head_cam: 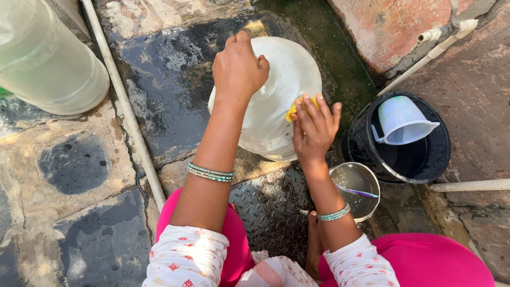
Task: The person scrubs the exterior of a large transparent water jug with a yellow sponge while sitting on the ground. They rotate the jug to clean different sides and occasionally dip the sponge into a metal pot of water nearby.
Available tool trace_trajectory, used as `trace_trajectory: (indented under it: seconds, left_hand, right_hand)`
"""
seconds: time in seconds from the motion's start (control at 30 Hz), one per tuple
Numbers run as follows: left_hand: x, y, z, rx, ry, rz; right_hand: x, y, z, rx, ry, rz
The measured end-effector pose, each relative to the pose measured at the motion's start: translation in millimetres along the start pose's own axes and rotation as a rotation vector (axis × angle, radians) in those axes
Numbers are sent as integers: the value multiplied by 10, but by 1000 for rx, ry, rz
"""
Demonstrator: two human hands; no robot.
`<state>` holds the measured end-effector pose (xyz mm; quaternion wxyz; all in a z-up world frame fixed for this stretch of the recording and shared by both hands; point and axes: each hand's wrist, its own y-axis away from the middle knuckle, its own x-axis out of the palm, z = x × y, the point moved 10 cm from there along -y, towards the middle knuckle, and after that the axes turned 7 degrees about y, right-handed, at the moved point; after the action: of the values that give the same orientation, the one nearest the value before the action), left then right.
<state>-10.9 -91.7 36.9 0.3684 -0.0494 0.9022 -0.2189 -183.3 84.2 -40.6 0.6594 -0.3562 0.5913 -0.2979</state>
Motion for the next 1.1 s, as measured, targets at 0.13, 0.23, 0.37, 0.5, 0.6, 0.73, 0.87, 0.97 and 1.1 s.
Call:
trace_trajectory:
  seconds: [0.13,0.23,0.37,0.5,0.6,0.73,0.87,0.97,1.1]
  left_hand:
    - [22,-11,102,-87,-40,-1]
    - [-69,-39,162,-71,-34,-46]
    - [-22,5,127,-7,-50,-36]
    - [34,41,107,-25,-47,-36]
    - [13,12,118,-60,-64,-63]
    - [3,14,164,-100,-86,-72]
    - [13,13,113,-78,-79,-76]
    - [12,-4,86,-45,-85,-52]
    - [0,-22,99,-5,-73,16]
  right_hand:
    - [-72,285,345,137,-45,-73]
    - [-60,433,550,148,-98,21]
    - [-151,335,411,153,-149,-63]
    - [-51,169,221,259,-280,-88]
    - [-46,212,427,190,-302,-40]
    - [-11,507,779,123,-304,131]
    - [102,599,909,3,-259,239]
    - [36,535,828,-173,-123,158]
    - [-86,509,431,-163,-7,14]
